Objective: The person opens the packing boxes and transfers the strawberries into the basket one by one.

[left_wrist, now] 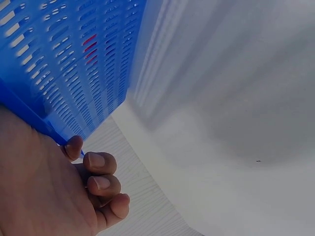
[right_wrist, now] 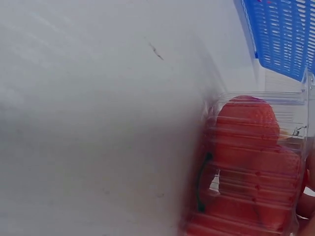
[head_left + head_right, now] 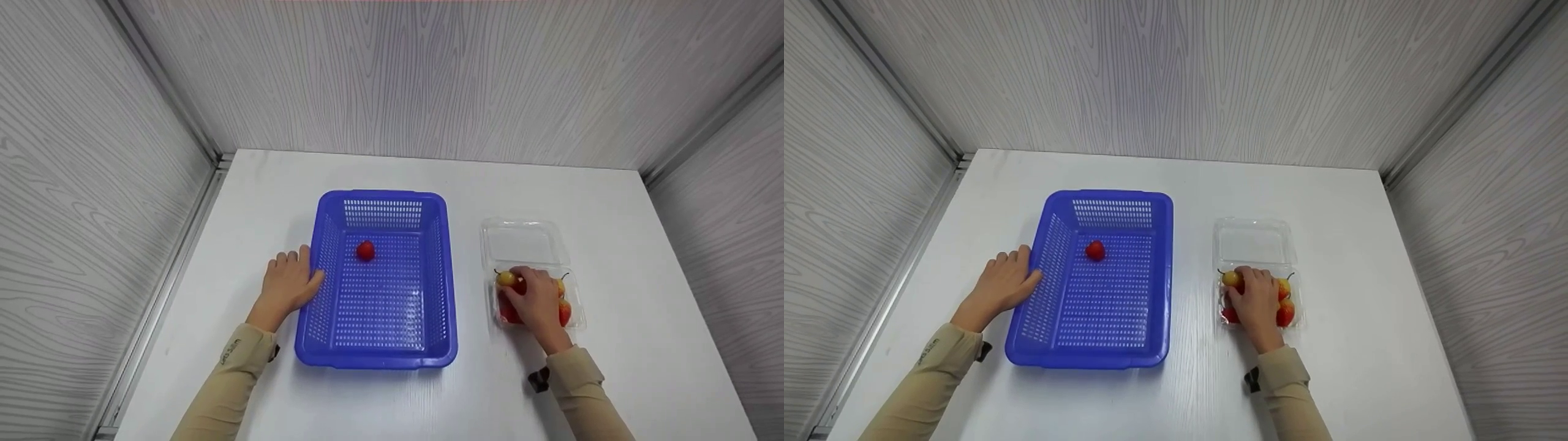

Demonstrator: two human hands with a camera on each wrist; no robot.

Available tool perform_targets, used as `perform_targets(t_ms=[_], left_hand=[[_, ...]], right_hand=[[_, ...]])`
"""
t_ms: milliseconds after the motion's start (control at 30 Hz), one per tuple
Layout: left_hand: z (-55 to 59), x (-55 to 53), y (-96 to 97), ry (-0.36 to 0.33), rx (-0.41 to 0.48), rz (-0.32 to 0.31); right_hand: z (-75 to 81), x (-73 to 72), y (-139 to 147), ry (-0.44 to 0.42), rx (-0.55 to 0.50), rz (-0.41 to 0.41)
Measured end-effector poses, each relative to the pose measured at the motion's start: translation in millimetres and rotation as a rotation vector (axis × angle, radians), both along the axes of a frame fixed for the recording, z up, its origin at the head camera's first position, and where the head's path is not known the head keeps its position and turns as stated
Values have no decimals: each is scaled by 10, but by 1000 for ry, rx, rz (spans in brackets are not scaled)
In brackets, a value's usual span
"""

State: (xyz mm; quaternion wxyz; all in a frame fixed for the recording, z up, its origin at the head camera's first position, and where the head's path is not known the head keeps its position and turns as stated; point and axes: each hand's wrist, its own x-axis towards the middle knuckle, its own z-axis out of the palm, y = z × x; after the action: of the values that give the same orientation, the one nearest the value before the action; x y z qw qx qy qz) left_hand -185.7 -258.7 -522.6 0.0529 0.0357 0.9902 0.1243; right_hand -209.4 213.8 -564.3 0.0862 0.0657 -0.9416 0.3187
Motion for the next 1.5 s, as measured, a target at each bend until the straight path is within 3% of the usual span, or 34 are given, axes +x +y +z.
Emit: perform_targets(t_ms=[267, 833, 1233, 1500], left_hand=[[-18, 15, -3, 30, 17, -1], [6, 0, 2, 12, 27, 4], [-5, -1, 8, 24, 25, 3], [0, -7, 3, 3, 39, 7]], right_hand=[[71, -32, 14, 4, -123, 4], [472, -69, -294, -14, -334, 19], [703, -94, -568, 77, -355, 106], [766, -180, -768, 152, -418, 183]])
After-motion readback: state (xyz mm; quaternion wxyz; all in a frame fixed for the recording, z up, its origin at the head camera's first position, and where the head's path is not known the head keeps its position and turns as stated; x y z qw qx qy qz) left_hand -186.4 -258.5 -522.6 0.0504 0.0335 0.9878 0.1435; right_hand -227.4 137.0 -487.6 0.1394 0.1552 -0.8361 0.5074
